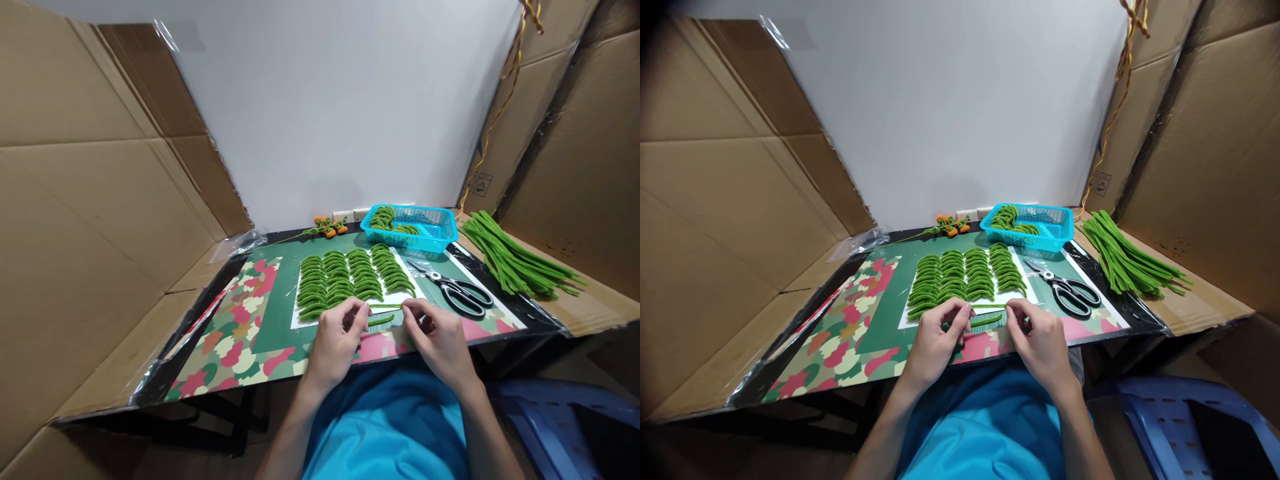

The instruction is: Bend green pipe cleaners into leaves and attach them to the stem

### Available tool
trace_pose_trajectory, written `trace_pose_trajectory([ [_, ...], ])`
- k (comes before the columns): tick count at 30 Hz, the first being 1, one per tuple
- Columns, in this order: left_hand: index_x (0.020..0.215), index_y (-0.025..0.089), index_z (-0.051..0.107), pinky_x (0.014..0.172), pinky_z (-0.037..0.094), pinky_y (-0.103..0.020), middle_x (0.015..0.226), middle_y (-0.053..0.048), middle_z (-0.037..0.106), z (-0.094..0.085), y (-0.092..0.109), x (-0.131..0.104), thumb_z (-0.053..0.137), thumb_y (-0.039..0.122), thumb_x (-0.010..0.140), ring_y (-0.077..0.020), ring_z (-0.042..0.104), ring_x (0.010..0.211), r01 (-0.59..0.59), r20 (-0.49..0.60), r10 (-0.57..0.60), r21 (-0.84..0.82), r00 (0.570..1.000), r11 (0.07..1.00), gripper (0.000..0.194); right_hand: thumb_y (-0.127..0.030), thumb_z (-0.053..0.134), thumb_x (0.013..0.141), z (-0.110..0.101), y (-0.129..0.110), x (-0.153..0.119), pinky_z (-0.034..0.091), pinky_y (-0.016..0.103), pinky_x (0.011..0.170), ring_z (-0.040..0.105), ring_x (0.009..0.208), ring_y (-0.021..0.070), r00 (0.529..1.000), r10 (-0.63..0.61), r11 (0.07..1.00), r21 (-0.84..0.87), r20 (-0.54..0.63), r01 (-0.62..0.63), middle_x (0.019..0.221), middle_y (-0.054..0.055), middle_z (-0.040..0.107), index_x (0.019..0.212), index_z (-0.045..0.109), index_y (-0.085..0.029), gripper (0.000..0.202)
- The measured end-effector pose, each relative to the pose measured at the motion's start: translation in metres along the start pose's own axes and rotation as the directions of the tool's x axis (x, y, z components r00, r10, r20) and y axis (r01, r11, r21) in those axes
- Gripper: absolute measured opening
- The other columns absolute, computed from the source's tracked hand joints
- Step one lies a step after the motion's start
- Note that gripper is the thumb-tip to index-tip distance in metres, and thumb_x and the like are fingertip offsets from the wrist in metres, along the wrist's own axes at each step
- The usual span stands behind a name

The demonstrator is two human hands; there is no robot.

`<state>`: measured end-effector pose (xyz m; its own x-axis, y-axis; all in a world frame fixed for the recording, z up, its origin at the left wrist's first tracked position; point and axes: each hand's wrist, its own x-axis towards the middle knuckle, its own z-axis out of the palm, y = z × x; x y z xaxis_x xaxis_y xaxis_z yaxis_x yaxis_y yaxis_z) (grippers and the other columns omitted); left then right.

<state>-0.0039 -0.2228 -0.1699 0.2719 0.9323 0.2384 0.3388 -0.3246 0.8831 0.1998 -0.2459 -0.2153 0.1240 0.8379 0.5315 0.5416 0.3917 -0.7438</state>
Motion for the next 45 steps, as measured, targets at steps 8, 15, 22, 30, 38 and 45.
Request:
trace_pose_trajectory([
  [8, 0.086, 0.019, 0.064, 0.059, 0.04, -0.024, 0.071, 0.003, 0.06, 0.001, 0.0, 0.0, 0.055, 0.048, 0.106, -0.0124, 0.055, 0.061, -0.006, -0.005, 0.006, 0.006, 1.0, 1.0, 0.036, -0.037, 0.058, 0.106, -0.003, 0.0, 0.001, 0.045, 0.026, 0.053, 0.056, 0.053, 0.0144, 1.0, 0.022, 0.997, 0.074, 0.019, -0.023, 0.072, 0.0, 0.069, 0.103, 0.072, -0.022, 0.021],
  [15, 0.084, 0.018, 0.066, 0.061, 0.04, -0.024, 0.07, 0.003, 0.059, 0.001, 0.001, 0.0, 0.057, 0.045, 0.105, -0.0124, 0.053, 0.063, -0.035, -0.048, 0.038, 0.055, 0.998, 0.998, 0.035, -0.039, 0.058, 0.106, -0.006, -0.002, 0.0, 0.043, 0.024, 0.049, 0.057, 0.054, 0.0135, 0.996, 0.062, 0.972, 0.222, 0.07, -0.076, 0.071, 0.001, 0.07, 0.099, 0.073, -0.02, 0.025],
  [22, 0.085, 0.018, 0.066, 0.062, 0.041, -0.024, 0.069, 0.003, 0.06, 0.002, 0.001, 0.0, 0.056, 0.043, 0.106, -0.0121, 0.055, 0.062, -0.038, -0.034, 0.04, 0.054, 0.999, 0.998, 0.034, -0.039, 0.06, 0.105, -0.009, -0.001, -0.002, 0.045, 0.024, 0.048, 0.058, 0.054, 0.0141, 0.995, 0.082, 0.953, 0.287, 0.058, -0.096, 0.07, 0.002, 0.071, 0.097, 0.074, -0.02, 0.025],
  [30, 0.085, 0.019, 0.065, 0.061, 0.046, -0.023, 0.069, 0.003, 0.06, 0.002, 0.001, -0.002, 0.057, 0.043, 0.106, -0.0118, 0.06, 0.06, -0.032, -0.051, 0.034, 0.035, 0.998, 0.999, 0.033, -0.034, 0.058, 0.106, -0.008, 0.002, -0.003, 0.052, 0.023, 0.055, 0.064, 0.059, 0.0152, 0.993, 0.028, 0.948, 0.313, 0.113, -0.063, 0.072, 0.003, 0.07, 0.1, 0.073, -0.02, 0.022],
  [38, 0.089, 0.02, 0.065, 0.054, 0.048, -0.021, 0.064, 0.004, 0.06, 0.002, -0.001, -0.004, 0.056, 0.045, 0.106, -0.0121, 0.061, 0.055, -0.006, -0.013, 0.006, -0.016, 1.0, 1.0, 0.032, -0.031, 0.058, 0.105, -0.009, 0.004, -0.005, 0.055, 0.024, 0.057, 0.065, 0.06, 0.0161, 0.996, 0.012, 0.922, 0.384, 0.087, -0.044, 0.07, 0.003, 0.068, 0.1, 0.073, -0.02, 0.019],
  [45, 0.088, 0.019, 0.063, 0.053, 0.048, -0.021, 0.069, 0.003, 0.06, 0.0, 0.0, -0.004, 0.055, 0.045, 0.107, -0.0112, 0.061, 0.057, -0.014, 0.027, 0.015, -0.054, 1.0, 0.998, 0.033, -0.036, 0.059, 0.105, -0.014, 0.004, -0.002, 0.053, 0.024, 0.056, 0.063, 0.061, 0.0161, 0.99, 0.043, 0.937, 0.339, 0.138, -0.088, 0.073, 0.003, 0.069, 0.099, 0.074, -0.02, 0.023],
])
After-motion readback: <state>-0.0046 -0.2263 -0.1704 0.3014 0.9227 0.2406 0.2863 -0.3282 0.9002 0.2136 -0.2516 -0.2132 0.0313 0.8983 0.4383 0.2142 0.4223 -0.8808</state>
